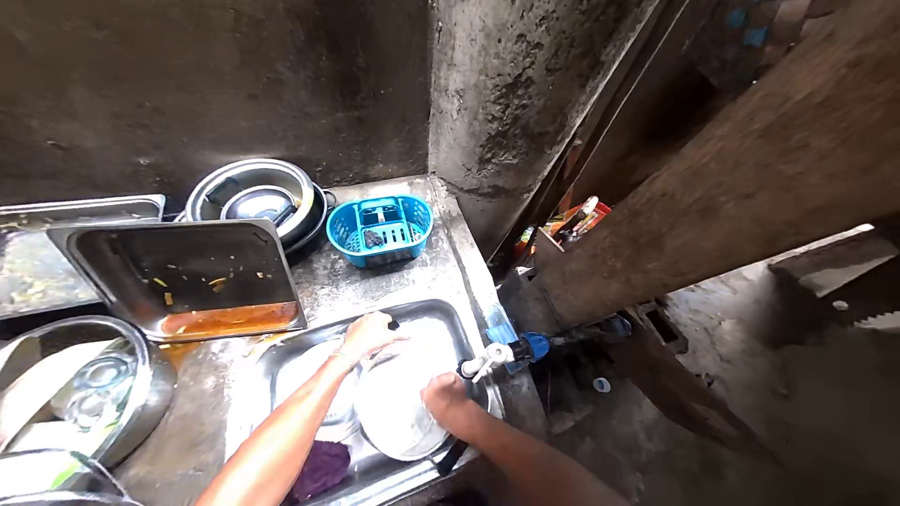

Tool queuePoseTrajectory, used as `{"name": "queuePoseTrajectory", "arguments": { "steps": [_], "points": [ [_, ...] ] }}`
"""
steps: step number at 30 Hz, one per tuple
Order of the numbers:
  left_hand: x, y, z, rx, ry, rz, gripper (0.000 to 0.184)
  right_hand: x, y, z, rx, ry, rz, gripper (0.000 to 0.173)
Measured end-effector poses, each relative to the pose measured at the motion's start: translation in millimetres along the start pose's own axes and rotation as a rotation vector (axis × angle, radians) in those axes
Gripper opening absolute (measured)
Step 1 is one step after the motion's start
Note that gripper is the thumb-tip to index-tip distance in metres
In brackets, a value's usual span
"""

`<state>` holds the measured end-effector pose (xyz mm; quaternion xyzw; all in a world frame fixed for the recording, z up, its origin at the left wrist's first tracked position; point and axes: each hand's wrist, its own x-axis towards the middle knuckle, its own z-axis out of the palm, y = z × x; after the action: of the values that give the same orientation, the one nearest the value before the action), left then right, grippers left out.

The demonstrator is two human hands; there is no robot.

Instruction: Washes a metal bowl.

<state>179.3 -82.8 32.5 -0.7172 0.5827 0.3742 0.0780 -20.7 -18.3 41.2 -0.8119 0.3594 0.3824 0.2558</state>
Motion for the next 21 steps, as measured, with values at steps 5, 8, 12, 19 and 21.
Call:
{"name": "queuePoseTrajectory", "arguments": {
  "steps": [5, 8, 12, 19, 21],
  "points": [
    [-37.5, -4.4, -20.8, -0.259, 0.195, 0.107, 0.06, 14.5, 2.9, -33.0, 0.035, 0.043, 0.027, 0.032],
    [-56.9, -3.6, -2.0, -0.22, 0.369, 0.059, 0.067, 34.4, 7.0, -24.2, 0.06, 0.128, 0.034, 0.03],
    [-77.9, 4.4, 38.4, -0.246, 0.595, 0.054, 0.063, 56.6, -4.7, 12.7, 0.181, 0.114, 0.062, 0.029],
    [-101.6, 3.3, 72.3, -0.289, 0.775, 0.005, 0.061, 74.7, -49.1, 24.9, 1.044, 0.264, -0.272, 0.027],
    [-103.8, 3.0, 81.4, -0.248, 0.867, 0.051, 0.061, 65.9, -49.8, 17.5, 1.334, 0.272, -0.39, 0.019]
  ]
}}
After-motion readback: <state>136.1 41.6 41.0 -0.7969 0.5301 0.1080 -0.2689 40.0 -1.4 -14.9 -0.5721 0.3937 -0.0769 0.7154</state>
